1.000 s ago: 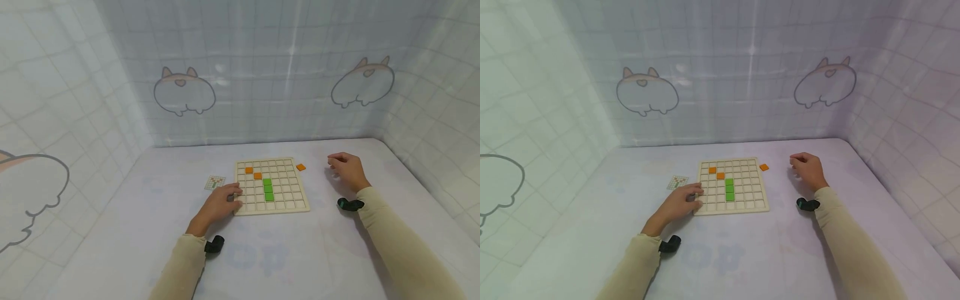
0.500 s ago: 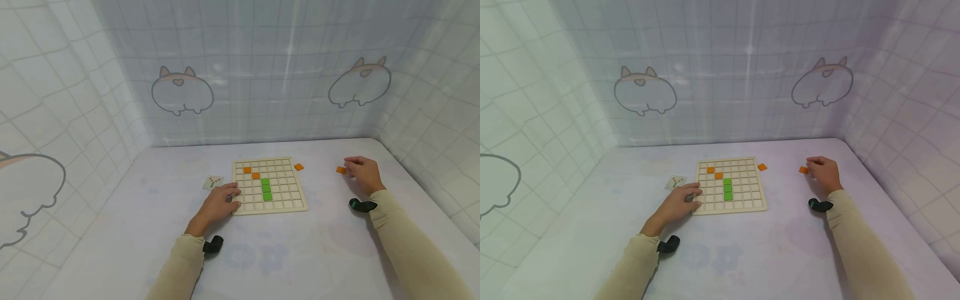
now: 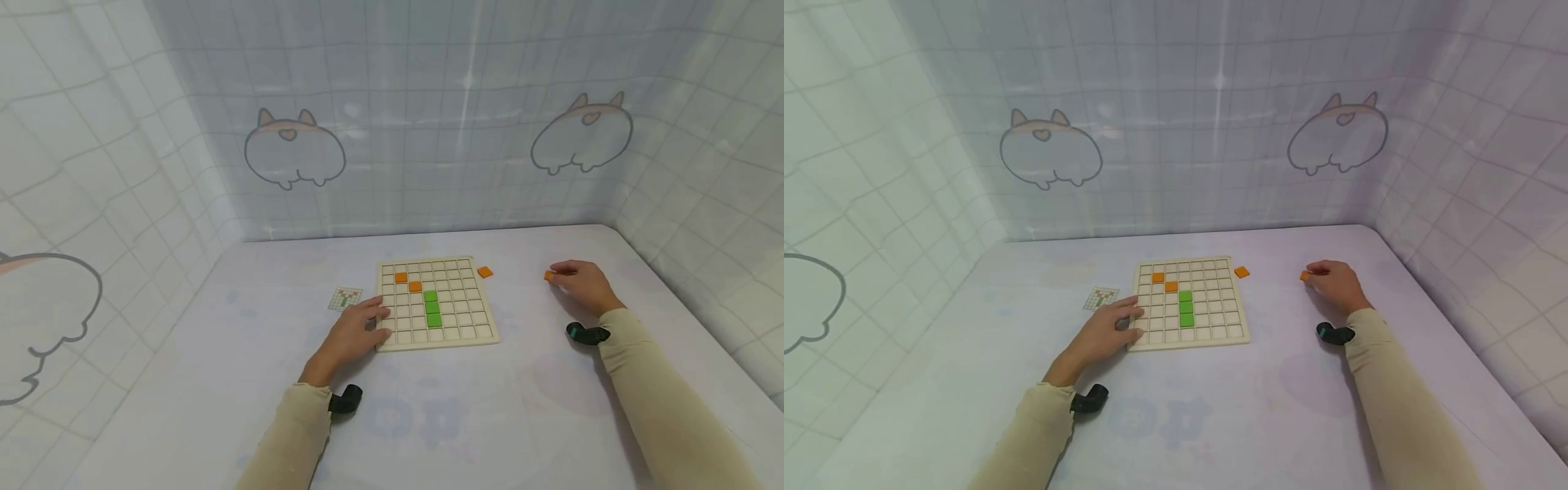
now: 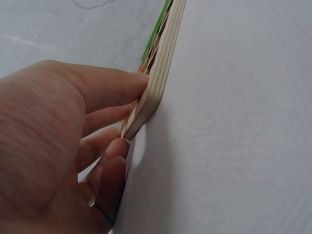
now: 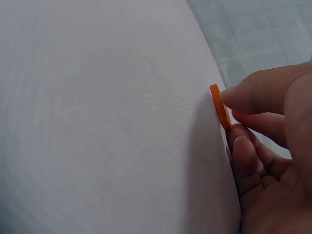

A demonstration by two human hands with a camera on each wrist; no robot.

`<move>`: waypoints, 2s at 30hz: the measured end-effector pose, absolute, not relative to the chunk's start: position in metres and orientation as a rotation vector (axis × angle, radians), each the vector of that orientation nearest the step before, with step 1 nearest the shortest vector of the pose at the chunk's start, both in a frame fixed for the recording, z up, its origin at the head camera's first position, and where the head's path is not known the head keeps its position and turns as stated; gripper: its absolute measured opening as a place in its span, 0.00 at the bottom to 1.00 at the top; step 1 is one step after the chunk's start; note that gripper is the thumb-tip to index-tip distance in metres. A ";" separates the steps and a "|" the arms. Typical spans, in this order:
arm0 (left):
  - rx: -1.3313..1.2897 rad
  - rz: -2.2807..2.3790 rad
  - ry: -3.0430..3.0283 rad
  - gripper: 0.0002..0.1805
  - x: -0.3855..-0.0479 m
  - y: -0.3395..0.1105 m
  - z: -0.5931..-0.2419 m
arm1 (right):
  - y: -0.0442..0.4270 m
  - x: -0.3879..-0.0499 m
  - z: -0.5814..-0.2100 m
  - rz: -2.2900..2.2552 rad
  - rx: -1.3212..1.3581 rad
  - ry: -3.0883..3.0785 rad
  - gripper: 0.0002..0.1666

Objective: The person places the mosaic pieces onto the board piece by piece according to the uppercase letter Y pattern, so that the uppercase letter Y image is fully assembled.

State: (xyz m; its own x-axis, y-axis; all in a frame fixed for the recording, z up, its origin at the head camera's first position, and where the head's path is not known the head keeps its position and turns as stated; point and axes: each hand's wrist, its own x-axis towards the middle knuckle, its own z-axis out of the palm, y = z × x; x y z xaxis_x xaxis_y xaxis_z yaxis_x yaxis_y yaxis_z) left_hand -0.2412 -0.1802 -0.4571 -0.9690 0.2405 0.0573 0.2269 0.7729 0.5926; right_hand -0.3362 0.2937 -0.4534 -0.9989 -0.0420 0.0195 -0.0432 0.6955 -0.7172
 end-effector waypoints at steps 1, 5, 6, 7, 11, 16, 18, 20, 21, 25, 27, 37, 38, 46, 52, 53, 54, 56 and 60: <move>0.385 0.981 2.937 0.24 -0.241 -0.180 -0.457 | 0.293 -0.337 -0.453 1.197 0.076 -2.899 0.24; 0.382 0.988 2.939 0.24 -0.240 -0.180 -0.456 | 0.291 -0.339 -0.454 1.117 0.081 -2.928 0.25; 0.383 0.990 2.939 0.23 -0.240 -0.180 -0.456 | 0.291 -0.339 -0.454 1.099 0.083 -2.936 0.25; 0.382 0.990 2.939 0.23 -0.240 -0.180 -0.456 | 0.290 -0.340 -0.454 1.088 0.085 -2.941 0.25; 0.378 0.990 2.942 0.23 -0.240 -0.179 -0.456 | 0.288 -0.340 -0.456 1.073 0.101 -2.946 0.26; 0.381 1.000 2.942 0.23 -0.239 -0.179 -0.457 | 0.287 -0.338 -0.457 1.081 0.110 -2.918 0.23; 0.384 1.009 2.940 0.23 -0.239 -0.179 -0.457 | 0.286 -0.337 -0.457 1.091 0.106 -2.904 0.23; 0.385 1.010 2.940 0.23 -0.239 -0.179 -0.456 | 0.286 -0.337 -0.457 1.101 0.097 -2.888 0.23; 0.387 1.010 2.941 0.23 -0.239 -0.179 -0.457 | 0.286 -0.337 -0.457 1.101 0.094 -2.880 0.22; 0.389 1.004 2.944 0.23 -0.240 -0.180 -0.457 | 0.285 -0.336 -0.457 1.119 0.071 -2.833 0.21; 0.388 0.999 2.945 0.23 -0.240 -0.180 -0.457 | 0.285 -0.336 -0.457 1.132 0.051 -2.806 0.21; 0.377 0.972 2.947 0.23 -0.240 -0.179 -0.458 | 0.279 -0.336 -0.452 1.384 -0.028 -2.691 0.25; 0.383 0.971 2.946 0.23 -0.241 -0.179 -0.458 | 0.277 -0.336 -0.450 1.460 -0.042 -2.669 0.26; 0.396 0.973 2.950 0.23 -0.240 -0.179 -0.458 | 0.250 -0.344 -0.442 1.865 -0.099 -2.470 0.29; 0.391 0.979 2.951 0.23 -0.240 -0.180 -0.458 | 0.228 -0.349 -0.446 1.920 -0.169 -2.460 0.26; 0.393 0.981 2.952 0.23 -0.240 -0.180 -0.458 | 0.225 -0.350 -0.447 1.922 -0.170 -2.462 0.25; 0.395 0.984 2.952 0.23 -0.239 -0.180 -0.458 | 0.221 -0.350 -0.447 1.923 -0.160 -2.466 0.25; 0.401 0.986 2.953 0.23 -0.240 -0.180 -0.458 | 0.217 -0.350 -0.447 1.901 -0.130 -2.500 0.24; 0.411 0.976 2.955 0.23 -0.240 -0.180 -0.459 | 0.208 -0.351 -0.447 1.887 -0.066 -2.554 0.24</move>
State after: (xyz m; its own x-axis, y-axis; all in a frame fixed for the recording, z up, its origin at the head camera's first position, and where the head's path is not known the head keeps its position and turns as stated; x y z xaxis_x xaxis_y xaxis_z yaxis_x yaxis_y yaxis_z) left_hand -0.2404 -0.1800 -0.4585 -0.9657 0.2474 0.0789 0.2457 0.7725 0.5856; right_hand -0.3511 0.2085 -0.4471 -0.9985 0.0128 -0.0527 0.0541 0.2931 -0.9545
